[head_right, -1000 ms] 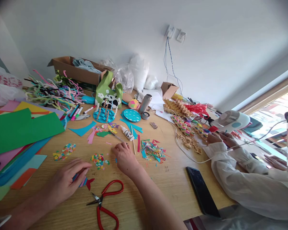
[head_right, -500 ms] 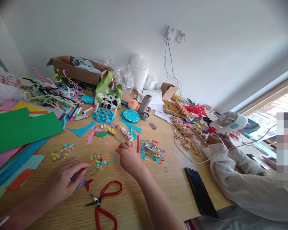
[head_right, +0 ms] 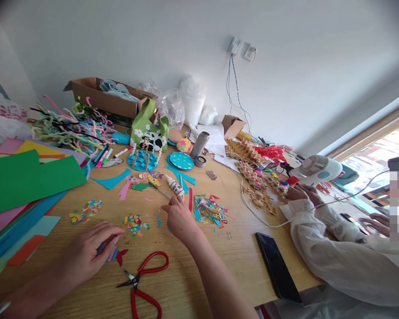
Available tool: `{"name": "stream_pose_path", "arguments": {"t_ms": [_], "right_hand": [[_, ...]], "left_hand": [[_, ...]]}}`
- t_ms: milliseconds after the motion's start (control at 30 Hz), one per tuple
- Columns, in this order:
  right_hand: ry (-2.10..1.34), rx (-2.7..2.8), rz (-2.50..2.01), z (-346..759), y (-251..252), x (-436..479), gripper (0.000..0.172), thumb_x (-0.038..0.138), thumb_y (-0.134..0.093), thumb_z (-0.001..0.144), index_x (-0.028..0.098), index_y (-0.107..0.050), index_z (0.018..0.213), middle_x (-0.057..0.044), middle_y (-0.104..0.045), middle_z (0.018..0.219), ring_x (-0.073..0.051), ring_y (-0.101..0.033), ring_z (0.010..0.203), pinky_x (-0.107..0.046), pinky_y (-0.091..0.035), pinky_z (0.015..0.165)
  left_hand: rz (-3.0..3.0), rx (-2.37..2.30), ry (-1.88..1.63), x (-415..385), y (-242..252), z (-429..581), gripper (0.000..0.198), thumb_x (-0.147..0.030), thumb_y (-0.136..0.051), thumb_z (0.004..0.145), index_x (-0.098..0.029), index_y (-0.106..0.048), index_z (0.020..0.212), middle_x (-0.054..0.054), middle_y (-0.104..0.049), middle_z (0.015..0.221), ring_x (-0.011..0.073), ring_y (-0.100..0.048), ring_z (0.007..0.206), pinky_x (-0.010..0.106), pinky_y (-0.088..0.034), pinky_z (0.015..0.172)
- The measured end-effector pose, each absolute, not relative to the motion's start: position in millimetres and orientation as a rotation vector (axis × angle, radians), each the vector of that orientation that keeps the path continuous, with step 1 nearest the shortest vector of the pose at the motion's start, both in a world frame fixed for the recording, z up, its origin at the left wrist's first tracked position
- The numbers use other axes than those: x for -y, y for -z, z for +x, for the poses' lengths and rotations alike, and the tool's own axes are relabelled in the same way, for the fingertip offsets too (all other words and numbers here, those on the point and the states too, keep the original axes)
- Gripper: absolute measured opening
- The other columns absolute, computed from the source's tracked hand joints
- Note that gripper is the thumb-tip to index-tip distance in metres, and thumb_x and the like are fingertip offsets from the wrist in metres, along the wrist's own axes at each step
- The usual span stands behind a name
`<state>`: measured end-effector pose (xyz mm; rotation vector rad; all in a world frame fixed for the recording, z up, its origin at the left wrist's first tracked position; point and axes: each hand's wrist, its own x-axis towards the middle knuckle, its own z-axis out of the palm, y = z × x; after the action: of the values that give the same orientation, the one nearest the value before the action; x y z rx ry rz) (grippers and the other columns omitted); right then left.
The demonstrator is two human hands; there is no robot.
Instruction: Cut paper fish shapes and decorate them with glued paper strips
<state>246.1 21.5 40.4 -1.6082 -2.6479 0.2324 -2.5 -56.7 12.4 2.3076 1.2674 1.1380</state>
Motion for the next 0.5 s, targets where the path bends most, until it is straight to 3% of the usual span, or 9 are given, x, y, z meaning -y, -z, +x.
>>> {"name": "stream_pose_path", "arguments": {"t_ms": [167, 333, 500], "right_hand": [[-0.171, 2.603, -1.72, 242.4, -37.1, -25.5, 0.05, 0.0, -0.043, 0.08, 0.017, -0.063, 0.123, -0.012, -0.056, 0.099, -0.025, -0.047, 0.102, -0.034, -0.04, 0.088], [-0.252, 2.689, -1.598, 243.5, -44.7, -11.0, 0.043, 0.002, -0.046, 0.079, 0.021, -0.071, 0.109, -0.01, -0.058, 0.096, -0.023, -0.049, 0.095, -0.033, -0.041, 0.085], [-0.217, 2.704, -1.452, 240.4, -48.0, -0.7, 0.05, 0.001, -0.044, 0.08, 0.018, -0.061, 0.124, -0.01, -0.059, 0.117, -0.024, -0.046, 0.111, -0.035, -0.04, 0.093]], "left_hand": [[2.322, -1.263, -1.162, 56.4, -12.8, -2.4, 0.018, -0.017, -0.047, 0.089, -0.023, -0.064, 0.094, 0.002, -0.068, 0.083, 0.0147, -0.065, 0.078, 0.024, -0.052, 0.07], [2.32, -1.281, -1.168, 55.3, -12.6, -3.3, 0.018, -0.018, -0.046, 0.09, -0.022, -0.064, 0.092, 0.002, -0.069, 0.082, 0.0158, -0.065, 0.079, 0.026, -0.052, 0.071], [2.317, -1.248, -1.141, 57.6, -12.0, -2.6, 0.019, -0.016, -0.046, 0.09, -0.022, -0.063, 0.097, 0.002, -0.068, 0.085, 0.0149, -0.064, 0.08, 0.024, -0.051, 0.072]]}}
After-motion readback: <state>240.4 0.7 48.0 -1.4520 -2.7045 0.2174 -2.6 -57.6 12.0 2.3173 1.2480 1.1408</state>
